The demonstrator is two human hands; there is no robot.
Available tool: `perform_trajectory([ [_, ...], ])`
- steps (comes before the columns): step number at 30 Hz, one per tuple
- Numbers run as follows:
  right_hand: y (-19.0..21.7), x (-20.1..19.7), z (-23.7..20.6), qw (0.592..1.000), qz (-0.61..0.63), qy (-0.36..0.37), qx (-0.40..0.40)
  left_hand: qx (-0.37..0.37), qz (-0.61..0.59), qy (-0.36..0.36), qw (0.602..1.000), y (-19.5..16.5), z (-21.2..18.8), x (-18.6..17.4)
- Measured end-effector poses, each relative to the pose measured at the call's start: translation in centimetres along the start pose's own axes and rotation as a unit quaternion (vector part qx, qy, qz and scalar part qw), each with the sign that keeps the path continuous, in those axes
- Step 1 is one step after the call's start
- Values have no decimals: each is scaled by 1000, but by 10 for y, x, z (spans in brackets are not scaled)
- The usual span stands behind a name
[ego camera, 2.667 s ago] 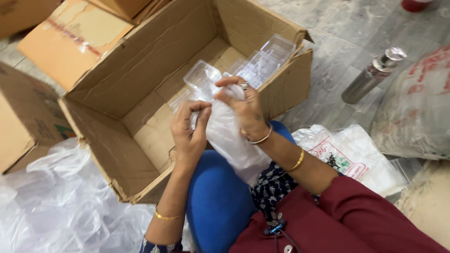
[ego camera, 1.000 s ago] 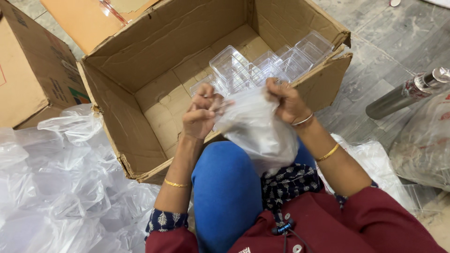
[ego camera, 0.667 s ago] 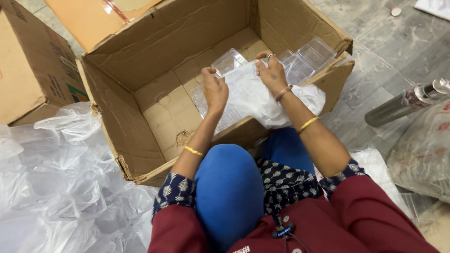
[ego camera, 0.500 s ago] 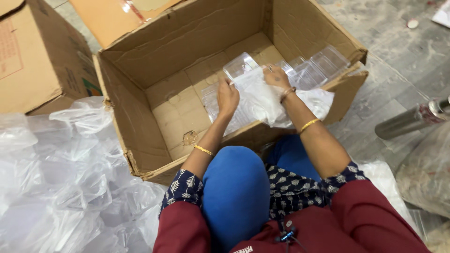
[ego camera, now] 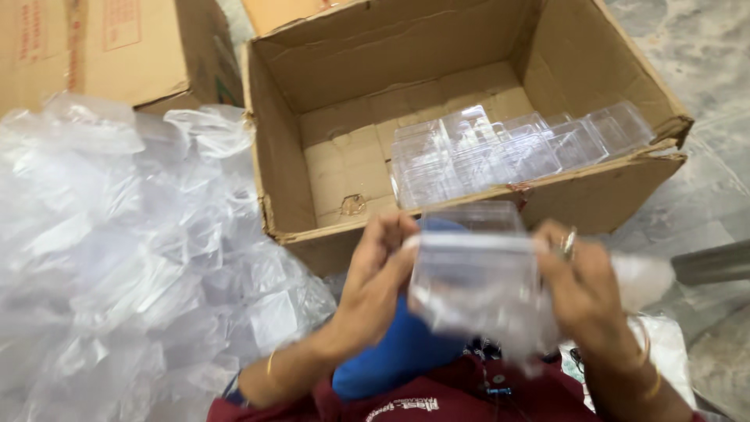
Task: The person sits on the floor in front of an open cardboard box and packs clear plastic containers. They place each container into a plastic bag, wrap or seal the bag around it, and set the wrapped container into the box, arranging the packed containers inside.
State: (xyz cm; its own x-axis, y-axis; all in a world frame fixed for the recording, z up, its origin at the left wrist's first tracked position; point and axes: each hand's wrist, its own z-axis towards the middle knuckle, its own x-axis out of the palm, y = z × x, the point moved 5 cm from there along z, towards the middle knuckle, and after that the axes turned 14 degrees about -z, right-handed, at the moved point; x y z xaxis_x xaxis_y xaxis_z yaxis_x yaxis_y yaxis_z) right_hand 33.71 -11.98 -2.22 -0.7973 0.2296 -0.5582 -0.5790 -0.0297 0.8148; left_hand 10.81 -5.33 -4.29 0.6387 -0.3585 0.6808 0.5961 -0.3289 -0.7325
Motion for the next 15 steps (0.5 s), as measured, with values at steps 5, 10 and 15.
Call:
perform_trajectory([
  [5, -17, 39, -17, 994, 47, 88, 48, -30, -6, -54, 998, 10, -33, -30],
  [10, -40, 74, 23, 997, -7, 64, -48, 22, 36, -38, 998, 19, -2, -64],
  [15, -25, 76, 17, 996, -4, 18, -87, -103, 318, 187, 924, 28, -36, -35],
])
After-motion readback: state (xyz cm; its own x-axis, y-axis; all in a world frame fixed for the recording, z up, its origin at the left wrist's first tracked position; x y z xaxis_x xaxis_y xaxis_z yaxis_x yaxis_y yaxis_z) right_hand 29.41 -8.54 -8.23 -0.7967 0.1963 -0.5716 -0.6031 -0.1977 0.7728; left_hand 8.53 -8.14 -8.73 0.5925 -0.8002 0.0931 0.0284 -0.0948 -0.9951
